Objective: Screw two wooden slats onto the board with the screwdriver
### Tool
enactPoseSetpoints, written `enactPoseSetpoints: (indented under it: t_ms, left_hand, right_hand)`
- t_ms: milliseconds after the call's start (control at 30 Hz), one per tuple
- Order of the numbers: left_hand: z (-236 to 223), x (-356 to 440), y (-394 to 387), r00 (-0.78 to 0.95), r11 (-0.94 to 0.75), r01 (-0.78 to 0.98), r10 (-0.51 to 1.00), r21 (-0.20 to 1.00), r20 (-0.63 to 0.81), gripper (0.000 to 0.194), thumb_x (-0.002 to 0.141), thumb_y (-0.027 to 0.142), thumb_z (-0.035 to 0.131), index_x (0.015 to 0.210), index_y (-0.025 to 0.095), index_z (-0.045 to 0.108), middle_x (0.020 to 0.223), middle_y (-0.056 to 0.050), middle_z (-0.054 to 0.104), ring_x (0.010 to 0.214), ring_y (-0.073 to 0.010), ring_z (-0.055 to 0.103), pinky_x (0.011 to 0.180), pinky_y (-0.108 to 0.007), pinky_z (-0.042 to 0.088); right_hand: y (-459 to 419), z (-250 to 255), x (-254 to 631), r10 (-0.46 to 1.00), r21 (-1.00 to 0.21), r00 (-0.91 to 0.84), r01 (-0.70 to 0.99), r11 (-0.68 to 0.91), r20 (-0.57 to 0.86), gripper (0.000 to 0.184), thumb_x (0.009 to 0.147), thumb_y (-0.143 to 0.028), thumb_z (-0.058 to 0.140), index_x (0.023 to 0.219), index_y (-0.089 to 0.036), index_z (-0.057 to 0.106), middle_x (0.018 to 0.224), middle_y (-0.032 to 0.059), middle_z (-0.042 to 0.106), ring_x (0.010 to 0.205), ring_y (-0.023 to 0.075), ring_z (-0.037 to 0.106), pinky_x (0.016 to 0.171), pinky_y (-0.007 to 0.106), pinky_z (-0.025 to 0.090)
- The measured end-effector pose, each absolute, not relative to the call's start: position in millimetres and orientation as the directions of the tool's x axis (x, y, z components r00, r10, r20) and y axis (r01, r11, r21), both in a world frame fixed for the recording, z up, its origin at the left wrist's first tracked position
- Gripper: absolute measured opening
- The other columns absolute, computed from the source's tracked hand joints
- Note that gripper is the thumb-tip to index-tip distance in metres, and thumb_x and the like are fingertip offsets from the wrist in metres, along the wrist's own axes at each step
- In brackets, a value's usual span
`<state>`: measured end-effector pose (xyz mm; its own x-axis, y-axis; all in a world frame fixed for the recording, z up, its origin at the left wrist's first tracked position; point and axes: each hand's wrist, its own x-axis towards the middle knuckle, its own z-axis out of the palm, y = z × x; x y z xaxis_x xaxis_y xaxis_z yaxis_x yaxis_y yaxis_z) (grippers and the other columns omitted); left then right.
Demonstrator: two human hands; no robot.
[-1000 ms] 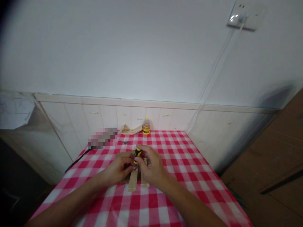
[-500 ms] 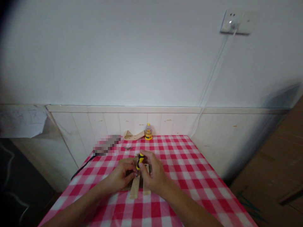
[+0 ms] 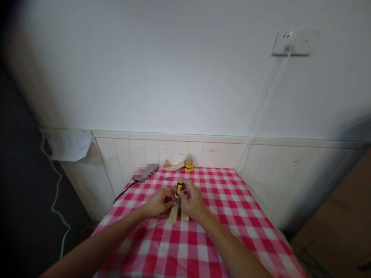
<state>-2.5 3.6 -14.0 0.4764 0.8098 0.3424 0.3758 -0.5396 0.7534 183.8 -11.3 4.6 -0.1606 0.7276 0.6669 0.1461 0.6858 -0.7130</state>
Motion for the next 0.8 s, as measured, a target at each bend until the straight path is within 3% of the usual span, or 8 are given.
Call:
enactPoseSetpoints:
  t_ms: [200,467,800]
  left_hand:
    - [-15,1,-3,0.41,-0.542,0.395,0.827,0.742,0.385,0.01,0.072,0.006,0.064,0.071,0.015,0.069,0.079,-0.004,0.069,0.075,-0.0161,0.062,0.069,-0.026,0.046]
    - [-25,1,0,0.425,-0.533,0.382,0.827,0.755,0.369,0.016,0.076,0.006,0.06,0.07,0.017,0.07,0.089,-0.003,0.07,0.085,-0.0158,0.063,0.074,-0.024,0.045]
    - [-16,1,-5,0.449,-0.493,0.409,0.841,0.768,0.301,0.016,0.078,0.009,0.059,0.072,0.017,0.07,0.092,-0.004,0.07,0.091,-0.0178,0.062,0.079,-0.026,0.044]
  right_hand:
    - [-10,5,183,0.693,-0.687,-0.178,0.103,0.719,0.699,0.032,0.094,-0.03,0.059,0.124,-0.022,0.054,0.103,0.0094,0.073,0.092,0.0225,0.074,0.078,0.036,0.063]
    - [-10,-1,186,0.723,-0.715,-0.237,0.137,0.686,0.649,0.03,0.093,-0.024,0.058,0.123,-0.026,0.059,0.107,0.0091,0.073,0.096,0.0227,0.073,0.085,0.037,0.061]
    - [-11,4,184,0.781,-0.753,-0.097,0.212,0.622,0.618,0.032,0.082,-0.022,0.071,0.113,-0.025,0.065,0.091,0.0038,0.075,0.079,0.0199,0.073,0.075,0.034,0.061]
